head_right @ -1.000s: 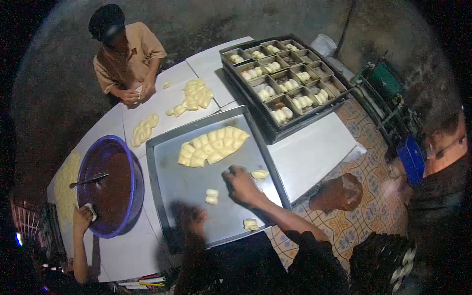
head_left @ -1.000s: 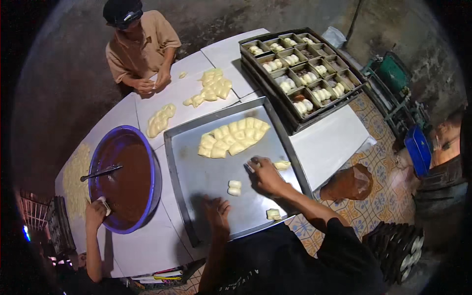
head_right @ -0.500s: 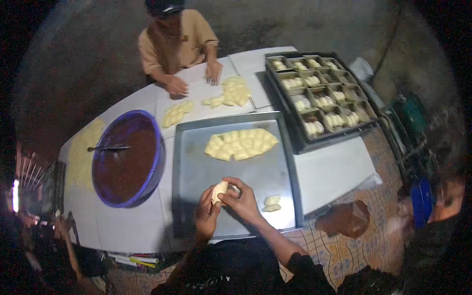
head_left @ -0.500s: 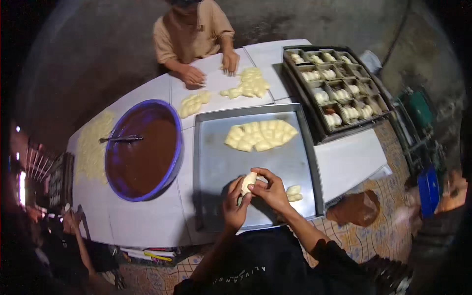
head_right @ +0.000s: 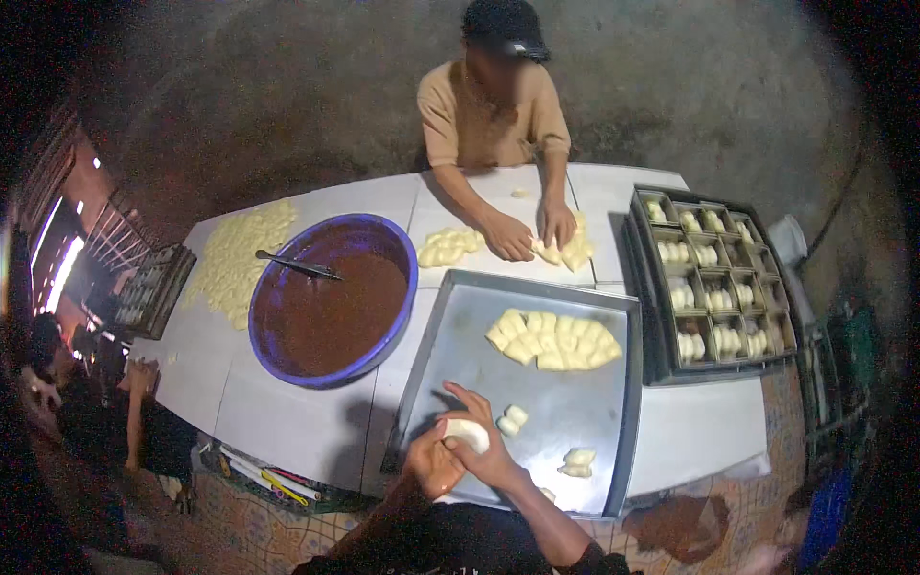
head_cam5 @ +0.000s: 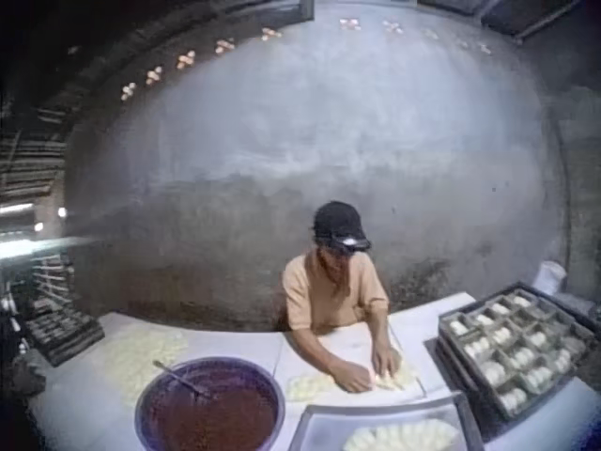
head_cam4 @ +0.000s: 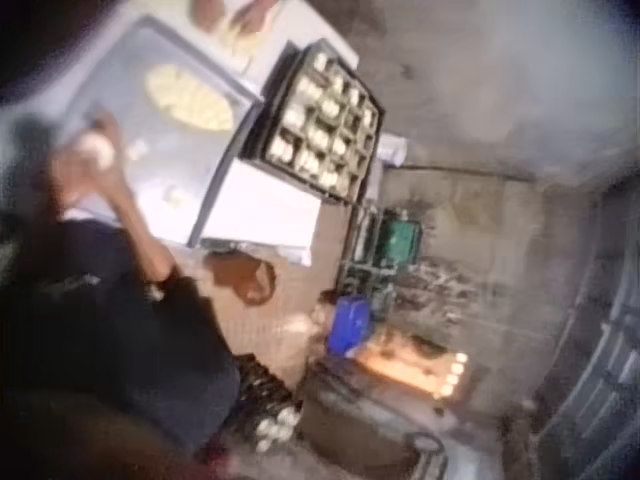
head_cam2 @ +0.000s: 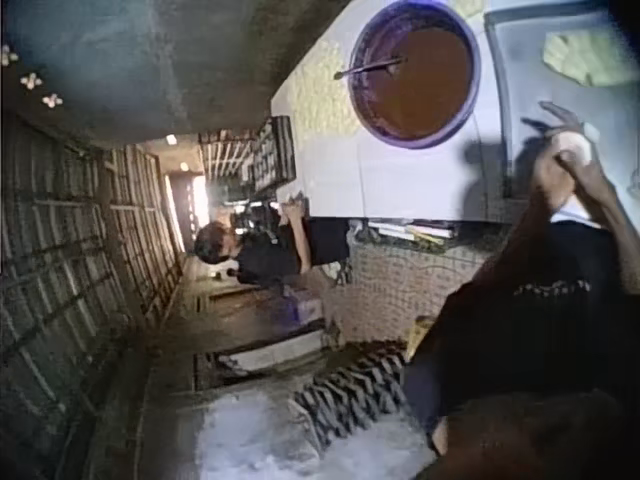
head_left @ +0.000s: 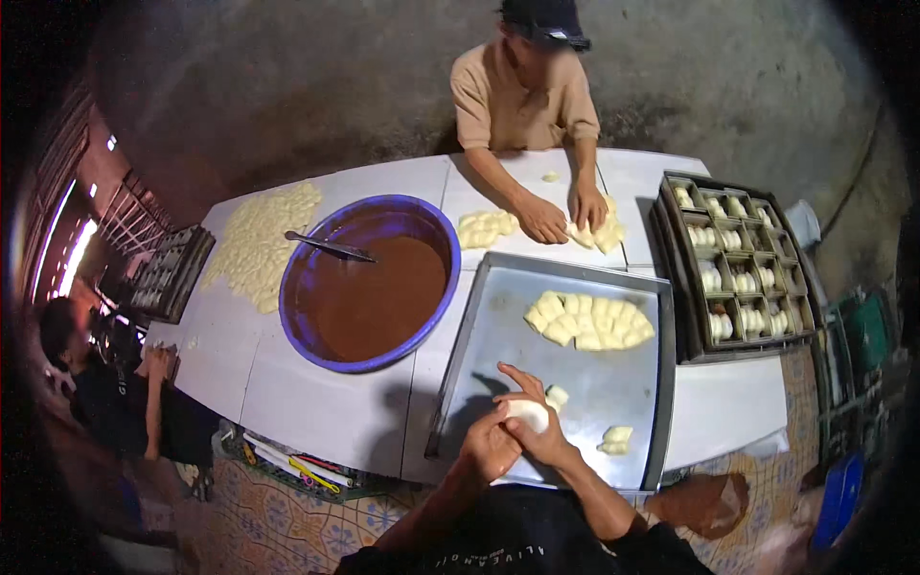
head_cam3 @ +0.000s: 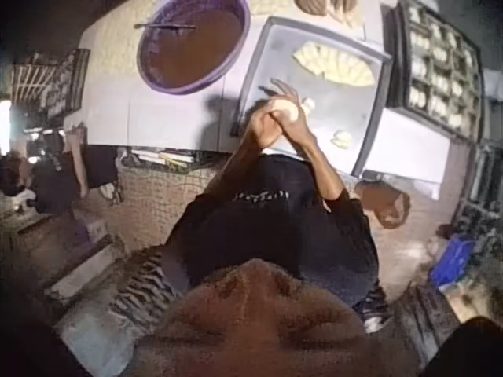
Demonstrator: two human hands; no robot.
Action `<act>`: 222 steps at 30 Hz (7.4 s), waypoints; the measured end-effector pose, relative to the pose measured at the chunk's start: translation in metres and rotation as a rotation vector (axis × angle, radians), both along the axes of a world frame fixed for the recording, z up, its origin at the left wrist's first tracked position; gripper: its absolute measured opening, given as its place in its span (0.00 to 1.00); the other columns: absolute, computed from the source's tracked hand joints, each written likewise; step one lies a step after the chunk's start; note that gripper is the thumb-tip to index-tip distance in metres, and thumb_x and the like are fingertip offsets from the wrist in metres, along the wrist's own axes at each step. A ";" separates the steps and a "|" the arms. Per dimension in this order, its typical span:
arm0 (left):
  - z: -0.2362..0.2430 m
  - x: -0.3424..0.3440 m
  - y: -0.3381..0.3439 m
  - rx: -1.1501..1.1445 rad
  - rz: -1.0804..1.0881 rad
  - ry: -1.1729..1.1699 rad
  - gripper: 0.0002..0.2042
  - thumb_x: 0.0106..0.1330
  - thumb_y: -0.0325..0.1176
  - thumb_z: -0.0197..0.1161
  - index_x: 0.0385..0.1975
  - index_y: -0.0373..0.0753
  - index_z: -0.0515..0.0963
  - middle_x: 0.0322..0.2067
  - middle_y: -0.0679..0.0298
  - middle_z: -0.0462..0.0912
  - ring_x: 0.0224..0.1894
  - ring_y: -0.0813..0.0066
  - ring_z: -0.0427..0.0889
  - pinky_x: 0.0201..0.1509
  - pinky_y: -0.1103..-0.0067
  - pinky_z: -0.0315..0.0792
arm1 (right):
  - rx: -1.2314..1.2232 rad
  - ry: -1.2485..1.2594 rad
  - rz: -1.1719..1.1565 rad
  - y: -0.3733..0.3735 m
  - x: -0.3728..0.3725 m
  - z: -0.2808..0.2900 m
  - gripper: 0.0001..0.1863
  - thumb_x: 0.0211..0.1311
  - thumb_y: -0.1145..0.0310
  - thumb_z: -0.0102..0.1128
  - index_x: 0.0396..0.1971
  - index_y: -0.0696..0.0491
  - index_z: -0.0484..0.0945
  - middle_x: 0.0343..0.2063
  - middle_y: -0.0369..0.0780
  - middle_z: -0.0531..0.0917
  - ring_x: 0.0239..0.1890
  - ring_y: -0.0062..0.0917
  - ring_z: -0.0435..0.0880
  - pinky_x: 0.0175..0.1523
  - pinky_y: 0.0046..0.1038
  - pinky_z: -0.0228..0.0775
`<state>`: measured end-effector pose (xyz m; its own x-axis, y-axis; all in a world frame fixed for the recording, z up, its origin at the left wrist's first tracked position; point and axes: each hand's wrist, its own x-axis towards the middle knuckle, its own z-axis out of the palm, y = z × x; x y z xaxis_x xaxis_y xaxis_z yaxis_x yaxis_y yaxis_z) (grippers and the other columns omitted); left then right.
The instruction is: The person prepares filled pastries by taking pieces of dough, adding chocolate filling from a bowl by hand, folding and shaping the dough to enclose the filling, and arranging the dough pieces into baking molds.
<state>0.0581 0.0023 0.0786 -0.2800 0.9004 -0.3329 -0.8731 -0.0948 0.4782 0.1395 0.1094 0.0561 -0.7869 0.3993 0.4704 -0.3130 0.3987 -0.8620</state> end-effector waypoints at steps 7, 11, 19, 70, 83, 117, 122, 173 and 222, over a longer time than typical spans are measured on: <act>0.010 -0.104 0.025 0.500 -0.018 0.150 0.47 0.62 0.68 0.44 0.63 0.25 0.58 0.60 0.41 0.64 0.64 0.55 0.64 0.69 0.64 0.55 | -0.788 -0.094 0.356 -0.006 -0.009 -0.028 0.56 0.51 0.49 0.69 0.72 0.49 0.39 0.68 0.42 0.55 0.65 0.30 0.60 0.63 0.33 0.58; 0.007 -0.230 0.054 -0.592 0.265 1.396 0.40 0.69 0.64 0.29 0.58 0.30 0.67 0.51 0.46 0.75 0.55 0.55 0.73 0.64 0.67 0.61 | -0.750 -0.097 0.250 0.002 -0.002 -0.023 0.50 0.55 0.57 0.69 0.71 0.49 0.46 0.67 0.42 0.58 0.61 0.26 0.63 0.59 0.29 0.61; 0.011 -0.229 0.058 -0.841 -0.178 1.633 0.41 0.66 0.69 0.24 0.44 0.37 0.76 0.25 0.50 0.78 0.32 0.52 0.79 0.44 0.61 0.70 | -0.739 -0.215 -0.058 0.000 -0.008 -0.055 0.31 0.58 0.82 0.60 0.63 0.58 0.63 0.54 0.42 0.75 0.49 0.20 0.75 0.51 0.21 0.71; -0.073 -0.044 0.002 -0.330 0.126 1.118 0.06 0.59 0.25 0.58 0.31 0.28 0.76 0.29 0.58 0.81 0.35 0.70 0.81 0.46 0.77 0.76 | -0.418 -0.448 -0.445 0.088 0.046 -0.097 0.16 0.57 0.76 0.54 0.46 0.60 0.79 0.48 0.48 0.81 0.48 0.37 0.81 0.54 0.30 0.71; -0.130 -0.049 -0.027 -0.381 0.151 0.579 0.07 0.60 0.27 0.58 0.35 0.31 0.73 0.28 0.56 0.78 0.31 0.66 0.82 0.40 0.72 0.80 | 0.622 -0.660 -0.419 0.037 0.044 -0.084 0.39 0.51 0.48 0.65 0.62 0.48 0.62 0.56 0.60 0.64 0.56 0.56 0.65 0.59 0.47 0.63; -0.138 0.122 0.052 -0.330 -0.234 1.613 0.03 0.61 0.27 0.58 0.30 0.34 0.73 0.28 0.62 0.76 0.28 0.70 0.73 0.30 0.77 0.69 | 0.306 -0.529 -1.497 0.417 0.439 0.061 0.55 0.42 0.48 0.73 0.67 0.56 0.52 0.54 0.51 0.72 0.57 0.42 0.70 0.58 0.43 0.60; -0.151 0.135 0.035 -0.287 -0.187 1.829 0.04 0.61 0.28 0.58 0.28 0.34 0.73 0.27 0.62 0.76 0.26 0.71 0.73 0.28 0.78 0.68 | 0.275 -0.460 -1.520 0.418 0.466 0.034 0.48 0.57 0.49 0.61 0.70 0.51 0.45 0.57 0.48 0.72 0.62 0.41 0.64 0.61 0.44 0.52; -0.029 -0.076 -0.001 0.280 0.124 -0.035 0.35 0.67 0.66 0.38 0.71 0.60 0.46 0.62 0.42 0.62 0.62 0.53 0.66 0.58 0.61 0.67 | -0.042 -0.405 -0.217 -0.009 -0.001 0.044 0.19 0.58 0.72 0.60 0.51 0.54 0.76 0.53 0.46 0.73 0.57 0.40 0.71 0.59 0.37 0.65; -0.002 -0.164 0.045 -0.192 -0.114 0.820 0.49 0.62 0.74 0.26 0.57 0.29 0.70 0.35 0.59 0.80 0.32 0.73 0.77 0.39 0.76 0.71 | -1.230 0.054 0.049 0.009 -0.041 -0.050 0.33 0.69 0.61 0.52 0.68 0.54 0.52 0.56 0.45 0.72 0.48 0.27 0.77 0.48 0.27 0.73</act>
